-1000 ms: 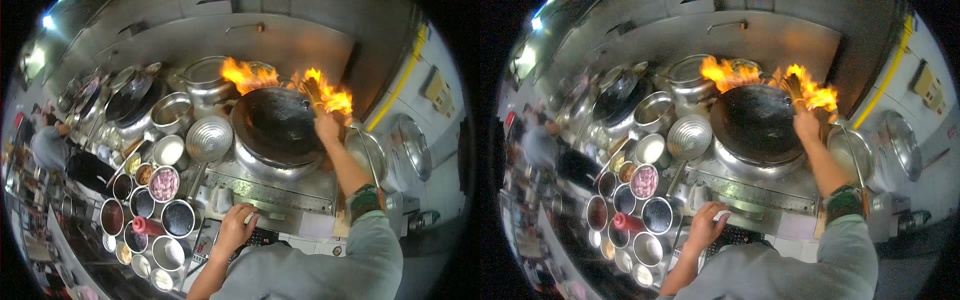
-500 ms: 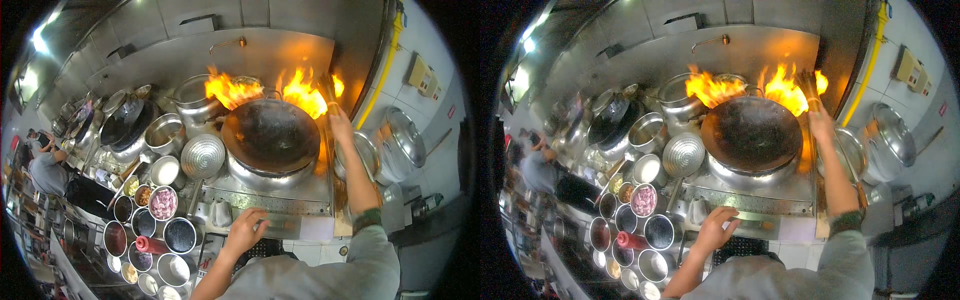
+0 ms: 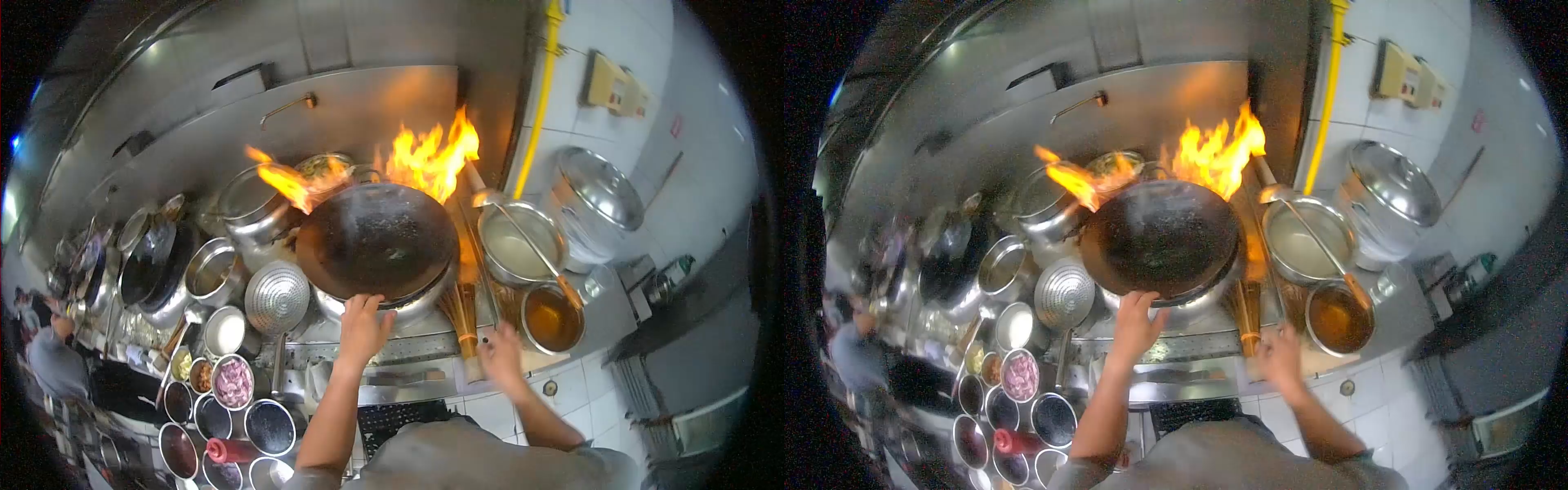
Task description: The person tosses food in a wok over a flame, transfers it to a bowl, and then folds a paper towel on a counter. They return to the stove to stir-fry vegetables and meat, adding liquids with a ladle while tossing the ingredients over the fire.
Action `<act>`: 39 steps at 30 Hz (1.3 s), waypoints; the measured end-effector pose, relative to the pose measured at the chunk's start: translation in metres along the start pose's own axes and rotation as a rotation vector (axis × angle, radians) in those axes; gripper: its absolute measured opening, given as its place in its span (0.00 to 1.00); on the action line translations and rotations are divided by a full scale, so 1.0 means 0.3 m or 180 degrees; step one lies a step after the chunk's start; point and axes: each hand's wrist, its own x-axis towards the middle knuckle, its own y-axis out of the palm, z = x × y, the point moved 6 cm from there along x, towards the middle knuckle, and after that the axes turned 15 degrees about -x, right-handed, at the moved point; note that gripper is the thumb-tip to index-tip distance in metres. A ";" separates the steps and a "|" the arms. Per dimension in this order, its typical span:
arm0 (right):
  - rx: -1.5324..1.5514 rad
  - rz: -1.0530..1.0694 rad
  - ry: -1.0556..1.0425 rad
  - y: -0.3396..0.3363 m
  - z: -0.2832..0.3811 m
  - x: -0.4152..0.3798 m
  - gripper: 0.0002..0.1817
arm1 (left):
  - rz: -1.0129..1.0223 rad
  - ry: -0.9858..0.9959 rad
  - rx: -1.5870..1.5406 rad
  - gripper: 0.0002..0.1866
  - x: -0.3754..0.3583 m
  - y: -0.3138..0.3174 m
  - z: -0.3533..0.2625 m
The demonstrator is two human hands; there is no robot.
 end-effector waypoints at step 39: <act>0.0077 0.2419 -0.2677 0.157 1.887 0.616 0.11 | -0.1065 -0.2615 0.0020 0.22 -1.051 -0.506 -0.171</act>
